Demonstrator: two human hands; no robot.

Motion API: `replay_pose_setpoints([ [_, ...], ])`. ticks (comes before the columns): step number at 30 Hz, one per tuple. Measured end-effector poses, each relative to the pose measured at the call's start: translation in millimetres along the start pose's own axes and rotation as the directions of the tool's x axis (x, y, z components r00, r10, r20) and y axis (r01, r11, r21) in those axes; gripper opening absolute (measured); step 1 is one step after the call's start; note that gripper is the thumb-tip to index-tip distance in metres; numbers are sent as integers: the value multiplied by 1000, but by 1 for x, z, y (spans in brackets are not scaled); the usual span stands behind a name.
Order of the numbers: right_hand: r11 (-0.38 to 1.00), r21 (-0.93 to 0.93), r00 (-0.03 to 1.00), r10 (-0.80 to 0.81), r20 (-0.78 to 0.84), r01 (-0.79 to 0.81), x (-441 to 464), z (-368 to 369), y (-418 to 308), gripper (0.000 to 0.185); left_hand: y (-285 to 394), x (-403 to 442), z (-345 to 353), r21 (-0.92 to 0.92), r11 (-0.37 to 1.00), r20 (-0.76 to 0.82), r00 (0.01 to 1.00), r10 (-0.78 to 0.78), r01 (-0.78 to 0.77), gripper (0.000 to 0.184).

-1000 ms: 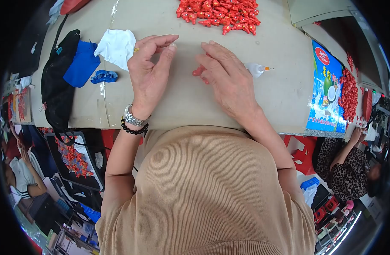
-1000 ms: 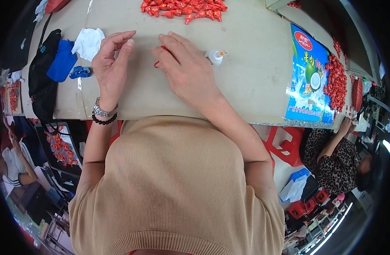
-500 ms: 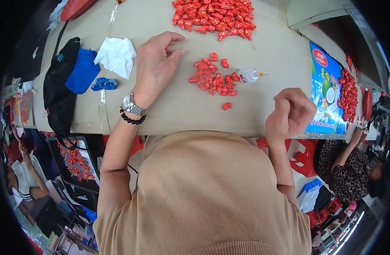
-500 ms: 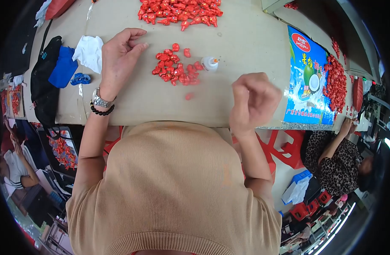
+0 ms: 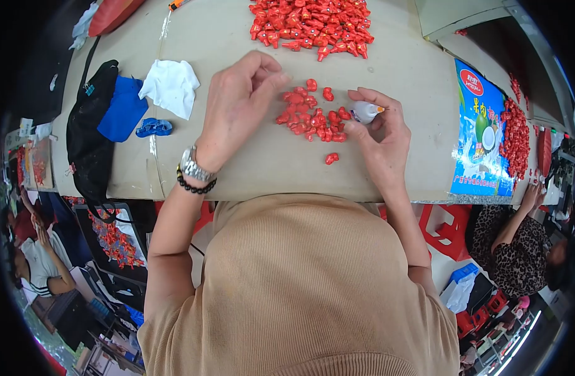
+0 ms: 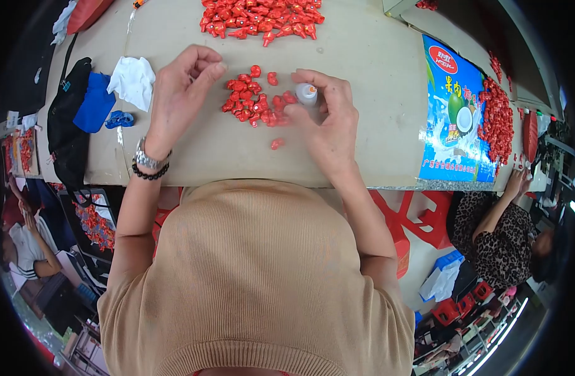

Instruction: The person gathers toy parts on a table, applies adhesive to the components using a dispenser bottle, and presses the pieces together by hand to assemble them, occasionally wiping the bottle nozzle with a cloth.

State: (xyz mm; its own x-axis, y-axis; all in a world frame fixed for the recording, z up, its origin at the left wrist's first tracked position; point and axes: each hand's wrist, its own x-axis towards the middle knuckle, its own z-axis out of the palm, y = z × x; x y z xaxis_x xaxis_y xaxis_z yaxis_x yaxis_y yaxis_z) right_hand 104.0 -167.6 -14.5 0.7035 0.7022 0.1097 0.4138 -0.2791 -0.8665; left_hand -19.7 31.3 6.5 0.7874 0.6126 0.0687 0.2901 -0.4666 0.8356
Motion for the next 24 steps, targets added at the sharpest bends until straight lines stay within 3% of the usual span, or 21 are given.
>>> replay_pose_setpoints([
  [2, 997, -78, 999, 7, 41, -4, 0, 3, 1, 44, -2, -7, 2, -12, 999, 52, 998, -30, 31, 20],
  [4, 990, 136, 999, 38, -33, -33, 1, 8, 0, 29, -12, -14, 8, -5, 998, -12, 998, 57, -57, 19],
  [5, 990, 136, 999, 36, -32, -31, 2, 7, 2, 29, -13, -12, 8, -5, 998, -14, 998, 57, -57, 19],
  [8, 956, 282, 996, 91, -11, -84, 2, 5, 6, 27, -18, -3, 8, 125, 988, -47, 994, 97, -90, 21],
  [10, 867, 488, 990, 136, -36, -101, 3, 3, 2, 27, -23, 10, 8, 428, 877, -117, 948, 295, -220, 31],
  [13, 857, 504, 990, 138, -29, -105, 2, -1, 7, 28, -30, 30, 9, 519, 823, -154, 921, 358, -233, 45],
  [17, 864, 500, 994, 94, -60, -52, 1, 5, 12, 26, -24, 50, 13, 590, 785, -121, 941, 316, -188, 56],
  [19, 889, 455, 995, 84, -51, -52, 1, 5, 13, 26, -19, 57, 15, 657, 749, -50, 986, 156, -85, 67],
  [24, 881, 468, 994, 95, -47, -62, 1, 4, 12, 26, -22, 67, 24, 692, 699, -7, 966, 257, -181, 64],
])
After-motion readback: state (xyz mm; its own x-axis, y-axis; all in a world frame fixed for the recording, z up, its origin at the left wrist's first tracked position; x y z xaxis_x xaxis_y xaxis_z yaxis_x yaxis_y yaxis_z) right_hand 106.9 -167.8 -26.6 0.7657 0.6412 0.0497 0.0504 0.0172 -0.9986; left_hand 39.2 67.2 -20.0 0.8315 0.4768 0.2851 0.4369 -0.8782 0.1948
